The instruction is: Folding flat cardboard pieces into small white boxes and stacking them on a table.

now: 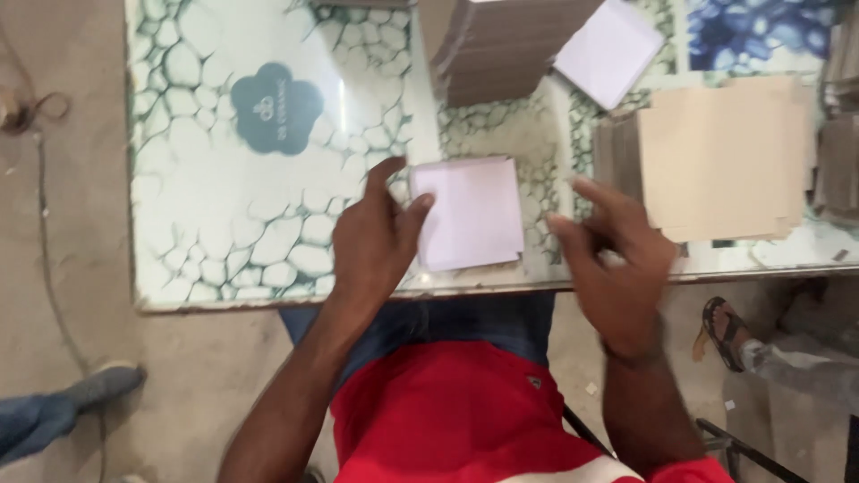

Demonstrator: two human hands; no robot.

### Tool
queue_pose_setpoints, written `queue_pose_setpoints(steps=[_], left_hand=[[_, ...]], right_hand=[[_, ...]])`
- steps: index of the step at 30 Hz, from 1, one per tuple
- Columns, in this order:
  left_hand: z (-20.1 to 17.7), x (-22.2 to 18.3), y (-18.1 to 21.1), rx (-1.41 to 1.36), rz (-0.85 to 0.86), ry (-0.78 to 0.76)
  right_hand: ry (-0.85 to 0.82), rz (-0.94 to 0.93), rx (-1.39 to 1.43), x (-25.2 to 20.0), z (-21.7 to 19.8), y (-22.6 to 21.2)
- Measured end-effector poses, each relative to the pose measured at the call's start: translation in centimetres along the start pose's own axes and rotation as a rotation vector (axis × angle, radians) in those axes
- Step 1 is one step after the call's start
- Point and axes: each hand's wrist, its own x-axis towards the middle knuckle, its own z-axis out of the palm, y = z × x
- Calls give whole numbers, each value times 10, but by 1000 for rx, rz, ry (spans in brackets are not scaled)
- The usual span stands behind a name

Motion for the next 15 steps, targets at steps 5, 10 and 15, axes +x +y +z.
queue_pose_setpoints(steps=[5, 10, 15], left_hand=[[-2, -16, -3, -114, 71, 57], [-7, -20, 4, -178, 153, 73], [-9, -21, 4, -256, 102, -12]], right_hand=[[-75, -222, -396, 52, -114, -17], [-665, -401, -766, 121, -128, 33], [-1128, -44, -1023, 133, -113, 41]])
